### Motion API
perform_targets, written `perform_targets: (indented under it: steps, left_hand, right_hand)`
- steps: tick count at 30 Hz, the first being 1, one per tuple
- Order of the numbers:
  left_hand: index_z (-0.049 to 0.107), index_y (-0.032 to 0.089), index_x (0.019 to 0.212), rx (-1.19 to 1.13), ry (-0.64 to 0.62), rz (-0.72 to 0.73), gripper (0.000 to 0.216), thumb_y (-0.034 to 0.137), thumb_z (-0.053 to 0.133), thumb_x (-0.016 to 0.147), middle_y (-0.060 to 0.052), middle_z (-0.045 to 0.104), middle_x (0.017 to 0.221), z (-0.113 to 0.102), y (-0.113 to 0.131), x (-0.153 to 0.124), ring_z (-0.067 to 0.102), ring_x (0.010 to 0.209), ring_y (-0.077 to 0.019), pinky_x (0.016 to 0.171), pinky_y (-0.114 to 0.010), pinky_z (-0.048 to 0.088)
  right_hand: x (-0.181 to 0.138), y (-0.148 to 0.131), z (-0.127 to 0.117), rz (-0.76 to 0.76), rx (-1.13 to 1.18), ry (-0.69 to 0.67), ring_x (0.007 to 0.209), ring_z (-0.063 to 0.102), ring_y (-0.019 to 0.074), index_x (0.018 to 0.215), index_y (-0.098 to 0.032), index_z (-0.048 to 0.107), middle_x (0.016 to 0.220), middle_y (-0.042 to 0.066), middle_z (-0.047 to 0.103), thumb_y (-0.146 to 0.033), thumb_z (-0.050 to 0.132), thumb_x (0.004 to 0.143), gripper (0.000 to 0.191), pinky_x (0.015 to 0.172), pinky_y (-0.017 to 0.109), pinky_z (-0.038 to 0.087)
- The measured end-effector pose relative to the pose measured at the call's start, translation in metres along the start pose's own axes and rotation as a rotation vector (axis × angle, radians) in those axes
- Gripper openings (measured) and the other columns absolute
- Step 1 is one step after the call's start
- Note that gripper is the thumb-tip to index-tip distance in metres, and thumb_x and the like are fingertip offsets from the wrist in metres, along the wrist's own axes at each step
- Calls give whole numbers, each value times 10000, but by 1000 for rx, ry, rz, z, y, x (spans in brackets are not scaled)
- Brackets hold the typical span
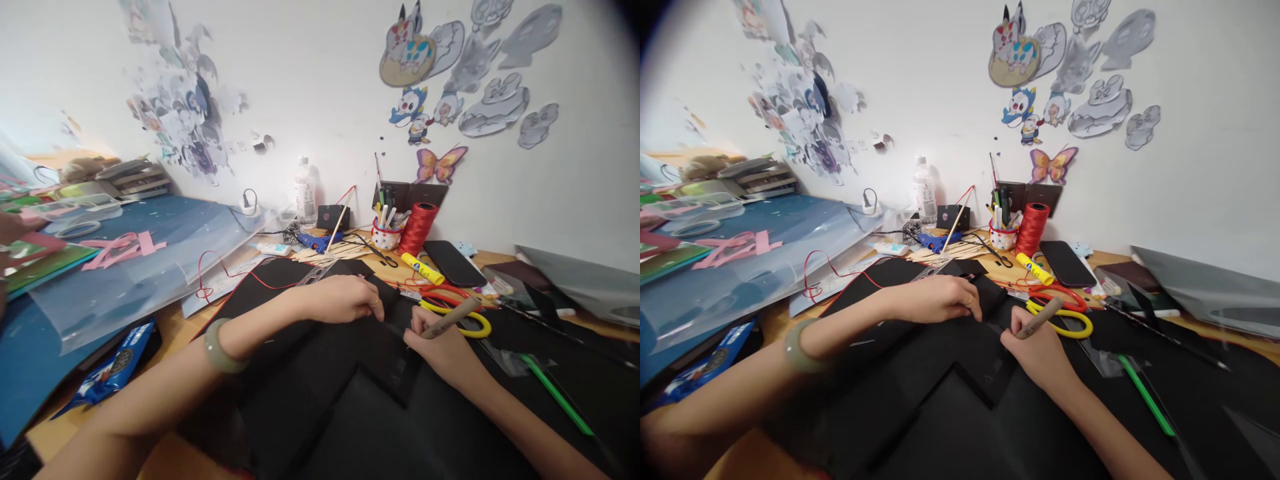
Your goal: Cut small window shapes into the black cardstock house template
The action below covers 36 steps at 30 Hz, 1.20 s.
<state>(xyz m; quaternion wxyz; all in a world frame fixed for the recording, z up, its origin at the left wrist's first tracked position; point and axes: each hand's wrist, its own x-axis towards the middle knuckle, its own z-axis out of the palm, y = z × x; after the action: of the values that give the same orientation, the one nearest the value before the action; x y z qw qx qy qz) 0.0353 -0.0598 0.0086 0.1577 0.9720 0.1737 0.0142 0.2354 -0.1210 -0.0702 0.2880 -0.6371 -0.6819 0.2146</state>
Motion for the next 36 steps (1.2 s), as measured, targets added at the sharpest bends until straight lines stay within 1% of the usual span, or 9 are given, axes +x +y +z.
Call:
perform_targets:
  steps: [4, 8, 10, 13, 17, 21, 28, 32, 36]
  left_hand:
    - [594, 174, 1045, -88, -181, 86, 275, 97, 531, 789, -2, 629, 1009, -7, -9, 22, 580, 872, -122, 759, -188, 410]
    - [573, 190, 1086, -141, -250, 111, 282, 116, 490, 828, 13, 621, 1046, -18, -12, 18, 576, 904, -102, 769, -164, 409]
    - [581, 192, 1073, -136, -236, 74, 269, 121, 457, 845, 12, 631, 1017, -23, -17, 8, 581, 877, -95, 753, -161, 412]
    - [606, 177, 1029, -70, -178, -43, 265, 111, 438, 835, -17, 648, 950, -26, -29, -10, 587, 814, -117, 723, -195, 416]
    - [619, 180, 1012, 31, -109, -159, 281, 110, 418, 828, -43, 638, 979, -22, -41, -26, 576, 860, -147, 756, -232, 400]
    - [608, 194, 1033, 84, -58, -175, 292, 118, 401, 842, -29, 635, 990, -18, -41, -30, 568, 872, -132, 769, -219, 393]
    - [637, 202, 952, 160, 4, -177, 275, 122, 399, 841, 4, 656, 919, -20, -42, -45, 588, 806, -110, 722, -184, 406]
    - [582, 247, 1083, 195, 41, -163, 344, 120, 383, 834, 15, 632, 1021, -9, -34, -35, 580, 894, -122, 765, -191, 406]
    - [542, 267, 1149, 255, 78, -195, 405, 130, 391, 800, -33, 644, 983, 9, -31, -8, 605, 830, -169, 680, -235, 428]
  right_hand:
    - [0, 2, -1, 4, 20, -27, 485, 319, 99, 532, -208, 247, 491, -56, 318, -187, 450, 633, 228, 472, 240, 249]
    - [1, 3, -1, 18, 43, -32, 481, 321, 98, 532, -207, 244, 488, -58, 318, -189, 455, 637, 236, 472, 239, 252]
    - [1, 4, 0, 16, 58, -32, 486, 317, 97, 535, -206, 241, 495, -57, 323, -184, 455, 641, 240, 474, 239, 250]
    - [1, 6, 1, 9, 91, -38, 496, 312, 96, 539, -206, 235, 503, -57, 313, -178, 451, 650, 245, 479, 240, 246]
    - [2, 8, 2, 26, 117, -50, 494, 283, 97, 541, -209, 223, 495, -64, 262, -184, 452, 656, 258, 481, 240, 237]
    - [2, 9, 1, 35, 100, -73, 495, 281, 99, 537, -211, 236, 497, -60, 290, -196, 457, 654, 250, 485, 245, 243]
    - [1, 4, -1, 27, 86, -66, 492, 294, 105, 534, -214, 238, 493, -57, 298, -205, 446, 643, 235, 482, 247, 247]
    - [2, 6, 0, 19, 81, -59, 492, 293, 103, 535, -212, 237, 492, -57, 293, -192, 445, 638, 233, 478, 243, 247]
    - [2, 7, 0, 6, 68, -61, 493, 297, 97, 537, -209, 242, 496, -55, 306, -193, 451, 646, 236, 478, 239, 251]
